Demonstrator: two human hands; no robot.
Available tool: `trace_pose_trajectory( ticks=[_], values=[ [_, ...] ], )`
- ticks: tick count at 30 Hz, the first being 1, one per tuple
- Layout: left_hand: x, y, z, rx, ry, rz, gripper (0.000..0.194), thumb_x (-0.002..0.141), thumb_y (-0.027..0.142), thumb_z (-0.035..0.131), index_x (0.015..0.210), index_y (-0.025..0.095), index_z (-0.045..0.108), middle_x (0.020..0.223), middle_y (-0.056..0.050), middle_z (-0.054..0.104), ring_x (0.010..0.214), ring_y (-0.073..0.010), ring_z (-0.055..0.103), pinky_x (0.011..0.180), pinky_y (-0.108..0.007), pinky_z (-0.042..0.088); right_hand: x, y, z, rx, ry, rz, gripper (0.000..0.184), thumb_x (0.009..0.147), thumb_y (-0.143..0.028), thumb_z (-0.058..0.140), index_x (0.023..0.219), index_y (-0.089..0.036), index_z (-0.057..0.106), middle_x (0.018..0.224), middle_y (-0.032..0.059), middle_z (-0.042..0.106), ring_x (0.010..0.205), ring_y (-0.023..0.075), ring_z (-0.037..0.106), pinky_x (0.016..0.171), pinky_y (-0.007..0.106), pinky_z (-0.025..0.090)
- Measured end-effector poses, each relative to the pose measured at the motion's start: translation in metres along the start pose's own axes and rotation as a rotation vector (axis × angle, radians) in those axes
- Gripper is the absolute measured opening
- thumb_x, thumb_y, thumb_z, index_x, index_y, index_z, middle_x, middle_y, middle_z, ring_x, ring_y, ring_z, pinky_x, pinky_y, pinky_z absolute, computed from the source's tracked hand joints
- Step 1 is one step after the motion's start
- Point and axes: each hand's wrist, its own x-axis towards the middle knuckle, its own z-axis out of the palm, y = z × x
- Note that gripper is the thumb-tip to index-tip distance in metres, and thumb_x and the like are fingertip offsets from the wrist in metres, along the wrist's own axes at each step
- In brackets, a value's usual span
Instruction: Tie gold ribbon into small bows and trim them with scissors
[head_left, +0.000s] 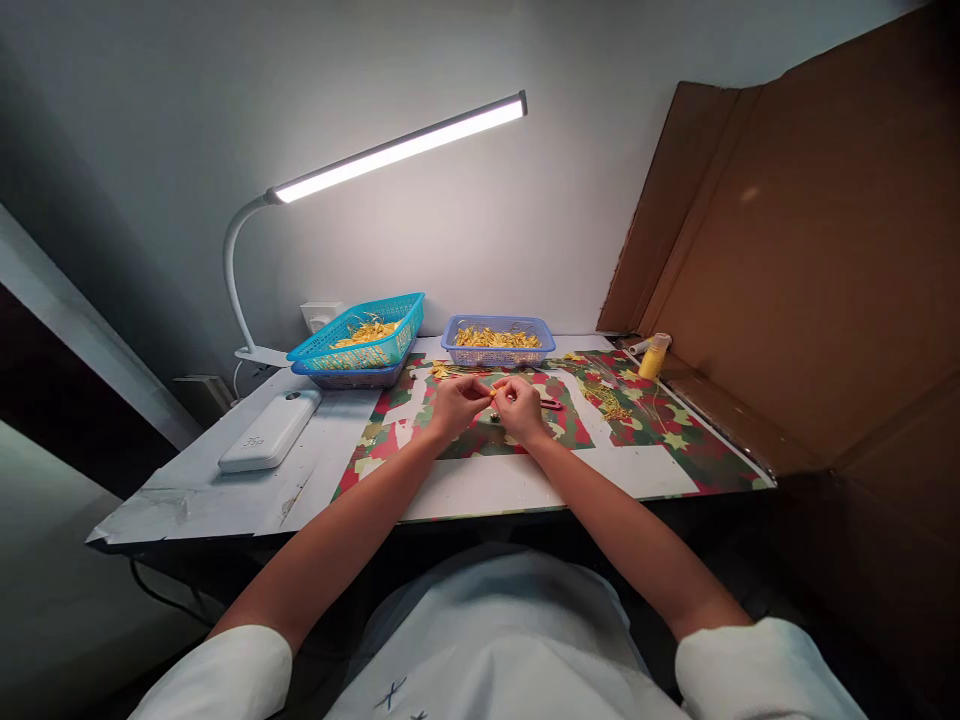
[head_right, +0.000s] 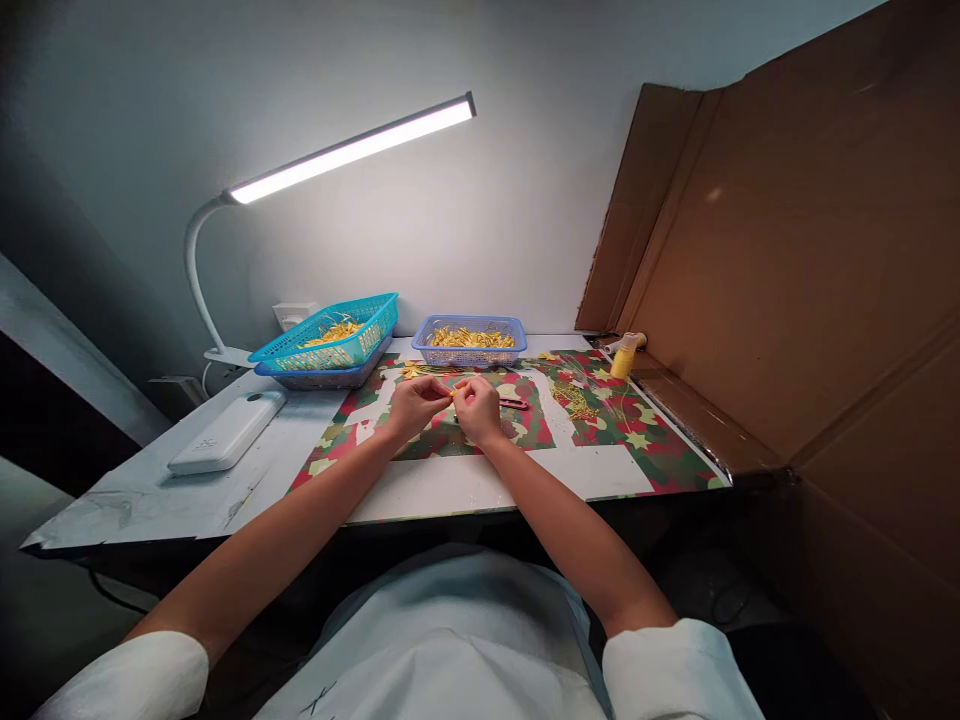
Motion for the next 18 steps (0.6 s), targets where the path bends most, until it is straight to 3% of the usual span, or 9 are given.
trace_pose_trajectory(
  ticks=[18],
  values=[
    [0.0067, -0.0068, -0.0018, -0.191, 0.096, -0.119, 0.026, 0.054, 0.031, 0.081, 0.06, 0.016, 0.06, 0.061, 0.0, 0.065, 0.058, -0.0129, 0.059, 0.059, -0.026, 0.048, -0.0017, -0.0061, -0.0036, 0.016, 0.001, -0.036, 0.023, 0.073, -0.022, 0.051, 0.055, -0.023, 0.038, 0.082, 0.0074, 0.066, 0.086, 0.0221, 0.061, 0.081, 0.035, 0.045]
  ],
)
